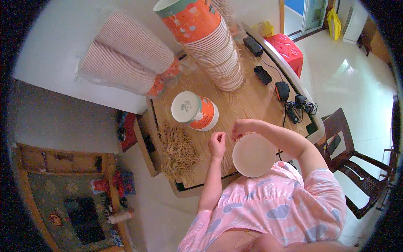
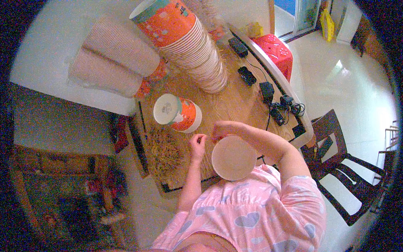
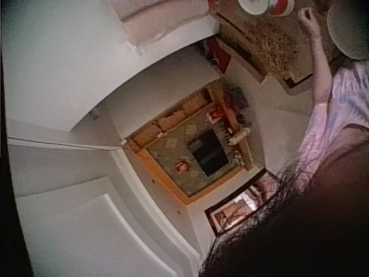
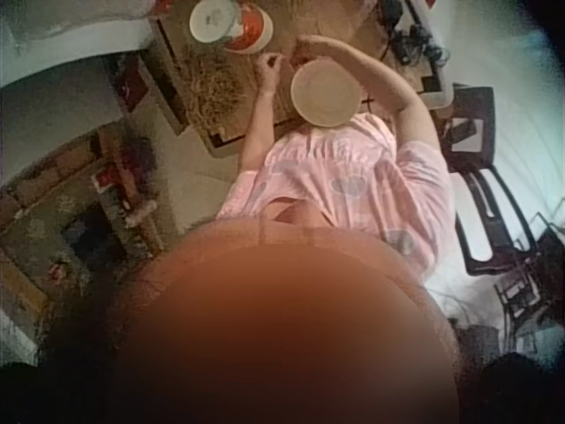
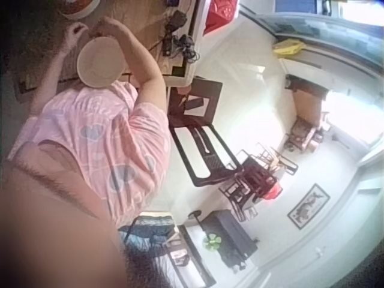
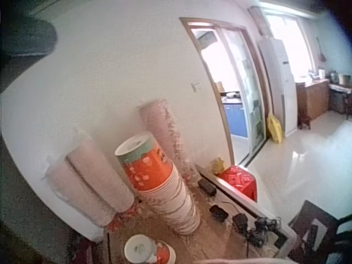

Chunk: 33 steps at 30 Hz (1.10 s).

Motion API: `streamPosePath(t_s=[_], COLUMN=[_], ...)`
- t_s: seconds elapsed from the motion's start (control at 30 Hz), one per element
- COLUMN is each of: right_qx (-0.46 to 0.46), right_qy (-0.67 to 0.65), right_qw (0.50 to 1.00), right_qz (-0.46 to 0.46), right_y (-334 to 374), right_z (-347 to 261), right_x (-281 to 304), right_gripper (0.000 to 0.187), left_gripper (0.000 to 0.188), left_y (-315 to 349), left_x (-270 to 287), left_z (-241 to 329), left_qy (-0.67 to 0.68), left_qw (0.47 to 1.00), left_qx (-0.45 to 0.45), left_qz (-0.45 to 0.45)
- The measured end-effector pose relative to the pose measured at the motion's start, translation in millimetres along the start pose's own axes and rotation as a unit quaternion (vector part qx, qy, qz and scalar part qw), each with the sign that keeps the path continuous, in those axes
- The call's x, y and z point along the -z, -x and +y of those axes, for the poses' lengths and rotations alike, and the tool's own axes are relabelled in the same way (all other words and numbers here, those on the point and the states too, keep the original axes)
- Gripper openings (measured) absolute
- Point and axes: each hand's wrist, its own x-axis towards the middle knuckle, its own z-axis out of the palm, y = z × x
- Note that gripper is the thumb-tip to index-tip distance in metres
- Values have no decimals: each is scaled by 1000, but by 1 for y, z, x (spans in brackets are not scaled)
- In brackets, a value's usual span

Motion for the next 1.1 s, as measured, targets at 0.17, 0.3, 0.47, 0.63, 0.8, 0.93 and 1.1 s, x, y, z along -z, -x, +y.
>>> streamPosePath(t_s=[0.17, 0.3, 0.47, 0.63, 0.8, 0.93, 1.1], right_qx=[-22, 39, 10, -24, -37, -58, -49], right_qy=[-4, 35, 52, -83, -157, -190, -112], right_qw=[998, 996, 997, 996, 986, 979, 992], right_qz=[-63, -74, -61, -31, -39, -41, -44], right_y=[17, 13, 28, 20, 16, 14, 11], right_z=[-8, 5, -11, 1, 10, 9, 12], right_x=[5, -3, -2, -7, -5, -4, -1], right_gripper=[18, 21, 24, 25, 25, 25, 22], left_gripper=[9, 9, 9, 10, 7, 8, 7], left_y=[12, 23, 15, 14, 14, 11, 11], left_x=[6, 10, 5, 4, 3, 0, -4], left_z=[-25, -30, 27, 12, 9, 13, 16], left_qy=[-53, -74, -25, 125, 143, 96, 76], left_qw=[996, 989, 996, 979, 973, 982, 985], left_qx=[44, 118, -37, 70, 126, 104, 92], left_qz=[61, -46, -72, -147, -128, -126, -123])
